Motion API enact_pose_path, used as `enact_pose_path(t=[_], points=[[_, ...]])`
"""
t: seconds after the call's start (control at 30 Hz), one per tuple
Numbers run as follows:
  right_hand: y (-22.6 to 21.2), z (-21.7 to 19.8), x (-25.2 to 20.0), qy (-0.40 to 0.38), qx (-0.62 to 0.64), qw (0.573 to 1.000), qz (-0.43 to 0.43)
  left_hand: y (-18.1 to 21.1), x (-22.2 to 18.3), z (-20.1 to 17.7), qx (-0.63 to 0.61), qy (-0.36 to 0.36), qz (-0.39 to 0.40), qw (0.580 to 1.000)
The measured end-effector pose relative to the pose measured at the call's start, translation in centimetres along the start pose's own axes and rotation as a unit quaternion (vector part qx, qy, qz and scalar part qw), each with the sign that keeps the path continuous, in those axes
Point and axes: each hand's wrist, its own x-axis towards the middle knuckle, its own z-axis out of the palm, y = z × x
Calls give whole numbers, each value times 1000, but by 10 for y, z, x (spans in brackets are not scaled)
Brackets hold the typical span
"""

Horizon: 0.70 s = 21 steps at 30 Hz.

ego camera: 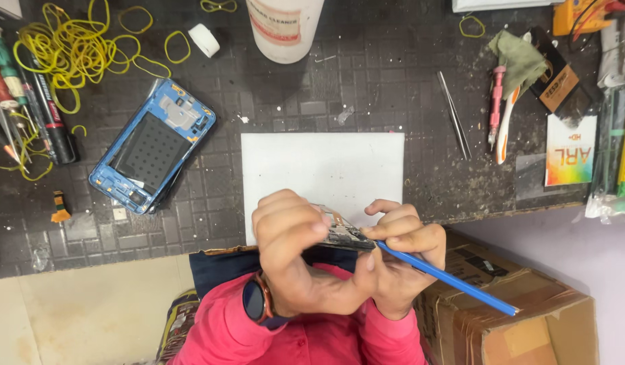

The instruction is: The person disassembles a smartphone, removes the back cover, and uses tweezers and a plastic pry tool to detach internal components and adhesive layers. The person then separates the screen assembly from the frame and removes a metal shielding plate.

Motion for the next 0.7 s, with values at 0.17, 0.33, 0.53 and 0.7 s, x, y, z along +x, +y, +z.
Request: enact_pose_path(t=[0.17,0.33,0.53,0.7], points=[[-2,-3,-3,1,9,1000,13,15,-5,1,13,-22,-44,999],[-7,-12,1,-25,47,997,63,25,-4,4,61,-28,-74,995],[-8,-22,12,-80,75,991,79,27,-6,3,106,-46,-68,991],[-8,-26,21,-118,45,990,56,28,-7,4,105,-51,-88,989]])
